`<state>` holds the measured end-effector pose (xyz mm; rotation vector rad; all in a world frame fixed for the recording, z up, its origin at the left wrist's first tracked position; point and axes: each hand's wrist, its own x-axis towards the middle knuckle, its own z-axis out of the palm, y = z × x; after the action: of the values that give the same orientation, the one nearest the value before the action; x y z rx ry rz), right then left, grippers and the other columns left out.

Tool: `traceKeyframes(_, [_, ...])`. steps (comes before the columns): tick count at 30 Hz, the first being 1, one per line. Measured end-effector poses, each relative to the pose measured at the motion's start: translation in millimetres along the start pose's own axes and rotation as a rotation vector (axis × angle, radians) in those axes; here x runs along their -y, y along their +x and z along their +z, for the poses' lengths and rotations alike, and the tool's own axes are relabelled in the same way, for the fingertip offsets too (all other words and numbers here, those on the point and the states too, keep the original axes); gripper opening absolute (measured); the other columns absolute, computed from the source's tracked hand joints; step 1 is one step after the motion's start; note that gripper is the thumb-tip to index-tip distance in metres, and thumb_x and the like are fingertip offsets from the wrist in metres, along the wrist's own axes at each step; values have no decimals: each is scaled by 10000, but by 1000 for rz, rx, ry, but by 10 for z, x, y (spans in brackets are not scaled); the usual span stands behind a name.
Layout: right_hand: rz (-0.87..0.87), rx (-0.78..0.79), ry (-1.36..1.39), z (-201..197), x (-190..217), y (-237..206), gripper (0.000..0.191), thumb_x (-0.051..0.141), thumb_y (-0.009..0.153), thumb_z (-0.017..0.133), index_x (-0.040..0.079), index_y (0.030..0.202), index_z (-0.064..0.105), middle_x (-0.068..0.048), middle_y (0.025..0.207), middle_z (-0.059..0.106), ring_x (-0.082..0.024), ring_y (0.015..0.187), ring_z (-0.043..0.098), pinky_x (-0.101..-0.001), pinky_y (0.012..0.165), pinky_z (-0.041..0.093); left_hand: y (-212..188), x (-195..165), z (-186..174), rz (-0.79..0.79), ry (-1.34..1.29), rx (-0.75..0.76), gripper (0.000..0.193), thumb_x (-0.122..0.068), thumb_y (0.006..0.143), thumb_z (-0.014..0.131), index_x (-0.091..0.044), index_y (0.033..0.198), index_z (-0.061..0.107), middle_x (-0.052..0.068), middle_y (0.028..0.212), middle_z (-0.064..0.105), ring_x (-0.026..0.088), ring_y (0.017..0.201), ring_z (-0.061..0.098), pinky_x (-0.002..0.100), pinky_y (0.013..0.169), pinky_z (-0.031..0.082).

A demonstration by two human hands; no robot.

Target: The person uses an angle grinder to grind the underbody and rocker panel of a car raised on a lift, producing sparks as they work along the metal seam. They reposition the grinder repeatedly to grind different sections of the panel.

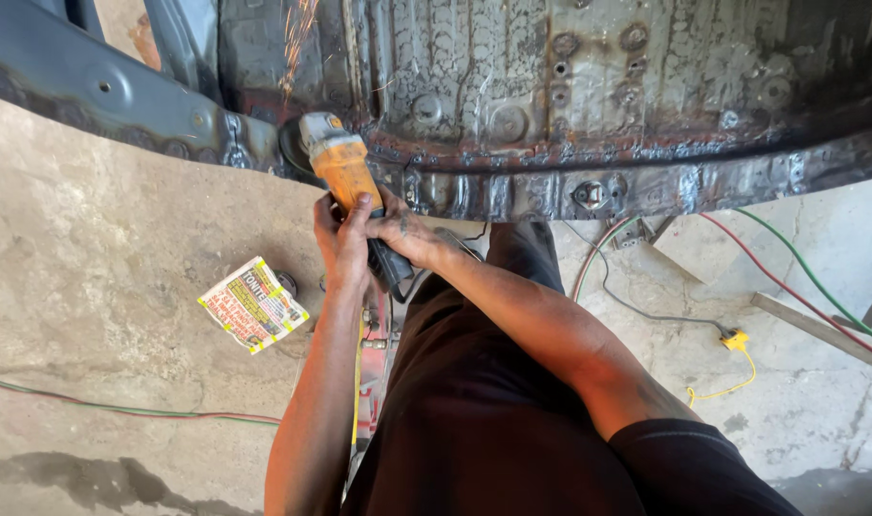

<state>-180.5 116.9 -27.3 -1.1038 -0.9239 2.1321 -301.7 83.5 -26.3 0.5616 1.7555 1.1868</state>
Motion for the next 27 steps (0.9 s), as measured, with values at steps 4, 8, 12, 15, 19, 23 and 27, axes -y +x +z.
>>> traceKeyframes(4, [66,-27,-69,-120,52,0,867,356,715,777,-3,1458,510,-167,1315,656,-254,1228,608,-367,1046,467,25,74,125,-53,-9,-28,490,-198,898,780,39,1264,557,108,1086,647,158,952,602,316,838,501])
traceKeyframes(8, [126,37,-95,-271,178,109,945,356,687,781,21,1501,436,-158,1334,638,-255,1248,598,-356,1052,458,48,129,200,-2,-61,-67,496,-209,923,763,26,1279,512,84,1127,624,150,1010,592,312,891,499])
traceKeyframes(12, [110,166,-67,-494,382,253,874,305,668,741,6,1459,521,-158,1294,687,-264,1212,636,-354,1043,487,138,148,349,-30,-110,-100,475,-201,934,766,22,1267,509,86,1131,612,163,1028,585,322,910,495])
traceKeyframes(15, [71,254,-62,-622,514,357,768,271,706,743,14,1409,568,-114,1296,679,-217,1239,604,-331,1078,432,191,112,473,-116,-97,-143,465,-233,919,725,0,1276,539,93,1146,647,173,1041,623,318,913,508])
traceKeyframes(19, [145,414,-107,-726,644,612,611,274,736,724,4,1281,668,-106,1184,712,-212,1129,623,-351,1035,459,169,-28,567,-51,-178,-189,450,-237,965,716,21,1273,514,116,1164,632,187,1071,611,331,943,498])
traceKeyframes(23, [204,449,-194,-825,783,827,596,306,719,720,19,1240,681,-82,1142,731,-186,1100,637,-325,1021,445,134,-241,689,-39,-283,-170,436,-258,1007,674,14,1301,500,97,1172,632,166,1072,608,324,938,502])
traceKeyframes(27, [300,442,-264,-821,915,966,551,301,728,727,-16,1178,738,-94,1044,757,-190,978,675,-340,921,503,125,-437,778,-200,-299,-186,446,-333,1007,607,-30,1320,507,78,1014,626,154,811,593,335,598,463])
